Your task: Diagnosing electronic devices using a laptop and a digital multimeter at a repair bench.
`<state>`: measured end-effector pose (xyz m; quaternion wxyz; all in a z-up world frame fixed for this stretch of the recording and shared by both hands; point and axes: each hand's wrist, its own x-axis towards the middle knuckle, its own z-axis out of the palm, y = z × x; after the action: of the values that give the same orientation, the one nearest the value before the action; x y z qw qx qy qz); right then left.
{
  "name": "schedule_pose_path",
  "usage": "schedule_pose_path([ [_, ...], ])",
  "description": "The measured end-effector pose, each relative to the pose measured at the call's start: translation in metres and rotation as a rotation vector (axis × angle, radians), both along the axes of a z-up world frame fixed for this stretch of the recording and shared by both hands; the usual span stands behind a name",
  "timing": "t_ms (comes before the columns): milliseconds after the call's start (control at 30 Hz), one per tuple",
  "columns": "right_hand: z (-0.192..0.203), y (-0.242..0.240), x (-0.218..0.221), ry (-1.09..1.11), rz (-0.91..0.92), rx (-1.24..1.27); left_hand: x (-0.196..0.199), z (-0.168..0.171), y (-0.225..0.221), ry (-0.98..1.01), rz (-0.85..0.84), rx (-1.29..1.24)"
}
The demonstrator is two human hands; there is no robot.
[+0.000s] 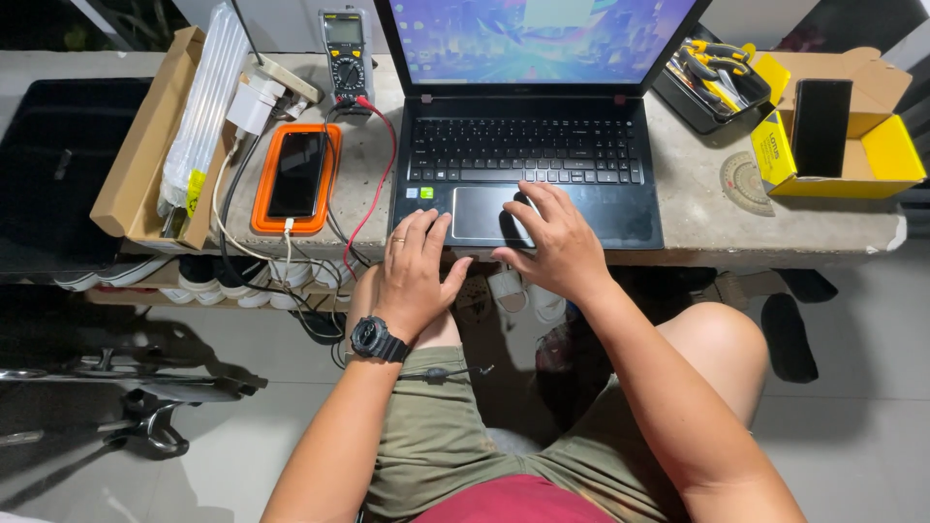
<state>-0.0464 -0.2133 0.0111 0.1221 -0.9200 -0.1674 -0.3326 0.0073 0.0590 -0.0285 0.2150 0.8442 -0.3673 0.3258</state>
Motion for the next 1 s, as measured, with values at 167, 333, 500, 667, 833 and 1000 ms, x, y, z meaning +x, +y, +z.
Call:
schedule_pose_path([
  [167, -0.0025, 0.0003, 0.0014, -0.024, -0.012, -0.014, 0.0001, -0.0007, 0.0005, 0.005, 0.004, -0.003],
  [333, -0.0024, 0.0003, 0.0017, -0.023, -0.006, -0.010, 0.0003, -0.0001, 0.0007, 0.009, 0.003, -0.007],
  [500, -0.0028, 0.0000, 0.0017, -0.026, -0.010, -0.016, 0.0012, -0.0011, 0.0010, 0.005, -0.002, -0.011],
  [667, -0.0007, 0.0008, 0.0010, -0.012, -0.002, -0.001, -0.0009, -0.0002, 0.0014, 0.036, 0.010, -0.014],
  [833, 0.0020, 0.0029, 0.0000, -0.010, -0.007, 0.005, -0.0028, 0.0034, 0.0051, 0.066, 0.064, -0.010],
  [1000, -0.0020, 0.0004, 0.0012, -0.037, -0.004, -0.001, 0.0021, -0.0023, 0.0053, 0.030, 0.083, -0.010],
])
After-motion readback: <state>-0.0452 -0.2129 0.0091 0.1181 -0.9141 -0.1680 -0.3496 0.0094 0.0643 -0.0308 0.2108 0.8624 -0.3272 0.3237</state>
